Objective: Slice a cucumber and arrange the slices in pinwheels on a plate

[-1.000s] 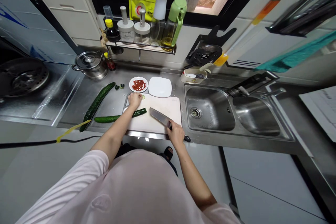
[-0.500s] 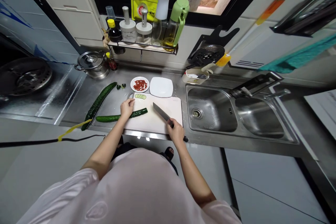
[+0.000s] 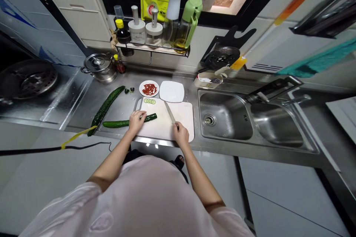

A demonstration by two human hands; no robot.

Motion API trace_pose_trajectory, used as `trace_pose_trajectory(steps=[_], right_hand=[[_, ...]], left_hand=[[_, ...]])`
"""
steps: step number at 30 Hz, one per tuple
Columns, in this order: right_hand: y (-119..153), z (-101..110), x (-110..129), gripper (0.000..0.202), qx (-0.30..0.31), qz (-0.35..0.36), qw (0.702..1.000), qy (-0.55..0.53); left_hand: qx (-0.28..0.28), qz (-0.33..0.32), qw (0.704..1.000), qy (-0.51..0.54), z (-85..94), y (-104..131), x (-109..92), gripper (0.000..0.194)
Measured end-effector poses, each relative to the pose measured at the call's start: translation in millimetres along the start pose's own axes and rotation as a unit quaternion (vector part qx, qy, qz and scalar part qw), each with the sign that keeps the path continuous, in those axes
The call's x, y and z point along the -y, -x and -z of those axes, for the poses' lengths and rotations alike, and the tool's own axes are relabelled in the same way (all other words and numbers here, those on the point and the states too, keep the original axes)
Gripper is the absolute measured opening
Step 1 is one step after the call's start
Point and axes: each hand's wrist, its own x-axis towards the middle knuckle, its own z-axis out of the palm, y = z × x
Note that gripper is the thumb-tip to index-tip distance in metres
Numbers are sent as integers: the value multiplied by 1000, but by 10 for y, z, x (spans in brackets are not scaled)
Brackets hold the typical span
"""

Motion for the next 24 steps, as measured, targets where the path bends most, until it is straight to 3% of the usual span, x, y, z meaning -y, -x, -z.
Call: trace_pose_trajectory(steps=[8, 16, 24], right_hand=[[-37, 14, 135, 32, 58, 29, 996, 58], [10, 56, 370, 31, 124, 65, 979, 150], [52, 42, 566, 31, 141, 73, 973, 168]], left_hand=[[14, -27, 999, -24, -13, -22, -61, 21], [67, -103, 992, -39, -85, -82, -166, 24], [95, -144, 984, -52, -157, -146, -185, 28]])
